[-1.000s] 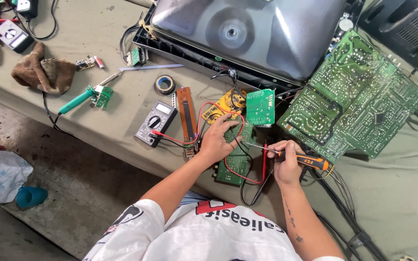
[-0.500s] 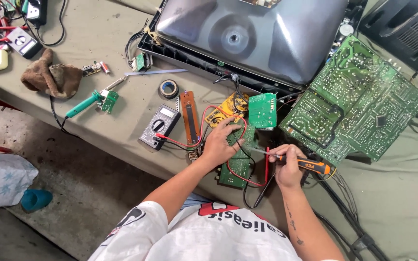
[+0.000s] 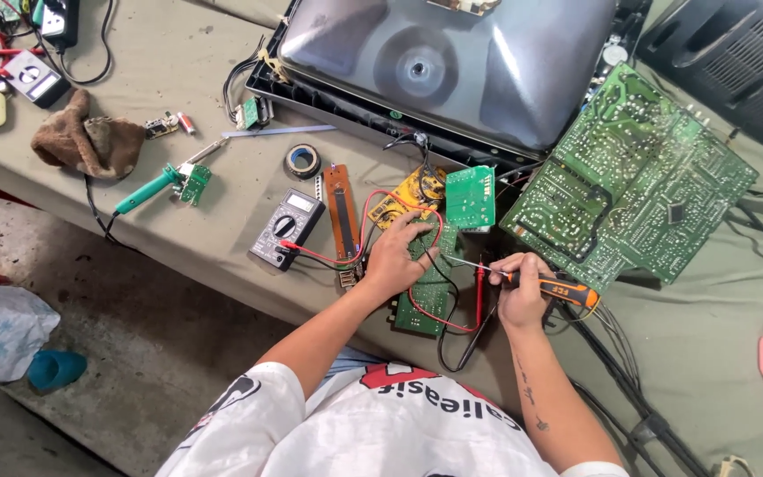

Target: The person uses a screwdriver to probe a circuit board and then wipes the back of a CRT television tube with a cloth.

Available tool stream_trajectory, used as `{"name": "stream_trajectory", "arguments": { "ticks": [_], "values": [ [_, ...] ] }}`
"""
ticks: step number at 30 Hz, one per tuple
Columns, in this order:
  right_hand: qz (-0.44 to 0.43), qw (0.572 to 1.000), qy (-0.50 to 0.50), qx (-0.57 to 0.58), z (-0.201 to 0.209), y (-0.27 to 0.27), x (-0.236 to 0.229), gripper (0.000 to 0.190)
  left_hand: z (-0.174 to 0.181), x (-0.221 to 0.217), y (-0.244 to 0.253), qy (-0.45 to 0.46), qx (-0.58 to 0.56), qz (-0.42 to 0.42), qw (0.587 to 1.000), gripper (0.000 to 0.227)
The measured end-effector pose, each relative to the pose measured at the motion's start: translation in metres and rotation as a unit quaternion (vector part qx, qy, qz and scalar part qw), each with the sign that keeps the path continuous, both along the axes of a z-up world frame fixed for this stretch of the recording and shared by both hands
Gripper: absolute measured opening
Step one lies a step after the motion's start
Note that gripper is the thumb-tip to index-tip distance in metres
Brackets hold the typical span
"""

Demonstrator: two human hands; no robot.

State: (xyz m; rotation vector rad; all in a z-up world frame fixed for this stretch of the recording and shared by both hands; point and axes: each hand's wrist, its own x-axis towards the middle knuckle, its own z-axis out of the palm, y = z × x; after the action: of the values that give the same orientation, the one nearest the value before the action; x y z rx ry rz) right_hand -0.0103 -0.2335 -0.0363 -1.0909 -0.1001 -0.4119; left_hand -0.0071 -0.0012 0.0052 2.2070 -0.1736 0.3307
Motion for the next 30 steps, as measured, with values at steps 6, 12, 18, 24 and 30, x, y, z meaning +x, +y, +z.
{"name": "stream_trajectory", "arguments": {
  "ticks": [6,12,18,24,30],
  "values": [
    [-0.007,1.0,-0.001,0.011,0.008,-0.001,0.002,0.052,0.006,-0.002,-0.001,-0.004,0.003,0.001,1.0,0.039],
    [0.01,1.0,0.0,-0.011,0.008,0.002,-0.007,0.052,0.006,-0.001,-0.001,0.006,-0.003,-0.003,1.0,0.039],
    [0.014,1.0,0.012,0.004,0.005,-0.007,0.0,0.052,0.006,0.0,-0.001,0.01,-0.016,-0.004,1.0,0.038],
    [-0.002,1.0,0.014,0.019,0.002,-0.015,0.002,0.053,0.008,-0.001,-0.001,0.008,-0.016,-0.004,1.0,0.038],
    [0.003,1.0,0.012,0.004,0.013,-0.013,-0.003,0.055,0.006,-0.001,-0.001,-0.011,-0.024,-0.002,1.0,0.038]
  ]
}}
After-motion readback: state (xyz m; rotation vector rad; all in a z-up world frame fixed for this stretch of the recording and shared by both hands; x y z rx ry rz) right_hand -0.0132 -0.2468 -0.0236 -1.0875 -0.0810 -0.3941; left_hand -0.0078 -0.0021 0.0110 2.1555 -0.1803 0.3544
